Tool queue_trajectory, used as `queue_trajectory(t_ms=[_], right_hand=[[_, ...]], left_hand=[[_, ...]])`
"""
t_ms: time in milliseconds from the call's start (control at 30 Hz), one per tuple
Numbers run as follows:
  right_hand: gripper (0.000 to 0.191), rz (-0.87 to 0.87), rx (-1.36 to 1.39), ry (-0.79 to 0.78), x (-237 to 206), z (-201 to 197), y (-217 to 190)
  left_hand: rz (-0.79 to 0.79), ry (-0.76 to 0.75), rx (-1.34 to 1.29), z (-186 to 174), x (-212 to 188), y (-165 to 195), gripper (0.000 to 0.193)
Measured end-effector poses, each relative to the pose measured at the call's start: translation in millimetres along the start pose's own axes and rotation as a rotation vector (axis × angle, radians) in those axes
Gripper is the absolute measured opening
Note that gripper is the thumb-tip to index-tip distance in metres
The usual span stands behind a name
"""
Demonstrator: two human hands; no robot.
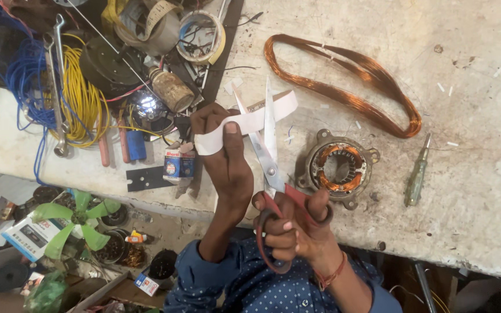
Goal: The person wraps white insulating tape around a copper-wound stator, cuts the tape with scissors, and uses a screwdriver to adjust the windings. The person repeats this process multiple times on the same component.
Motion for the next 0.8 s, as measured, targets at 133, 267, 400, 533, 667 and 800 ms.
queue_trajectory(t_ms=[133, 267, 400, 533, 667, 800], right_hand=[[0.093, -0.013, 0.111, -0.002, -1.7, -3.6, 1.8], [0.092, 0.029, 0.214, 0.018, -10.5, -19.2, 5.0], [0.081, 0.000, 0.481, -0.069, -17.5, -35.0, 10.0], [0.085, -0.074, 0.163, -0.119, -9.9, -16.9, 1.3], [0.068, -0.200, -0.317, 0.162, -4.0, 47.3, -8.4], [0.063, -0.629, -1.392, 1.016, -36.2, 119.9, -4.8]], left_hand=[[0.011, 0.047, 0.013, 4.2, 0.9, -7.8, 0.025], [0.031, 0.116, 0.012, 5.0, -0.4, -18.3, 0.025], [-0.057, 0.388, -0.297, 6.9, -0.8, -37.4, 0.027], [-0.121, 0.252, -0.207, 14.4, -2.1, -51.9, 0.019], [-0.009, 0.158, 0.164, 4.9, -1.6, -53.2, 0.027], [0.027, 0.046, 0.105, -17.5, -13.9, -37.8, 0.019]])
Point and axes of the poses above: each hand's wrist, its own x-axis towards the middle knuckle, its own z-axis out of the palm, y = z × x, the point moved 1 cm from there along x, towards the middle knuckle, and after that the axes turned 8 degrees about -y, right-handed, at the moved point
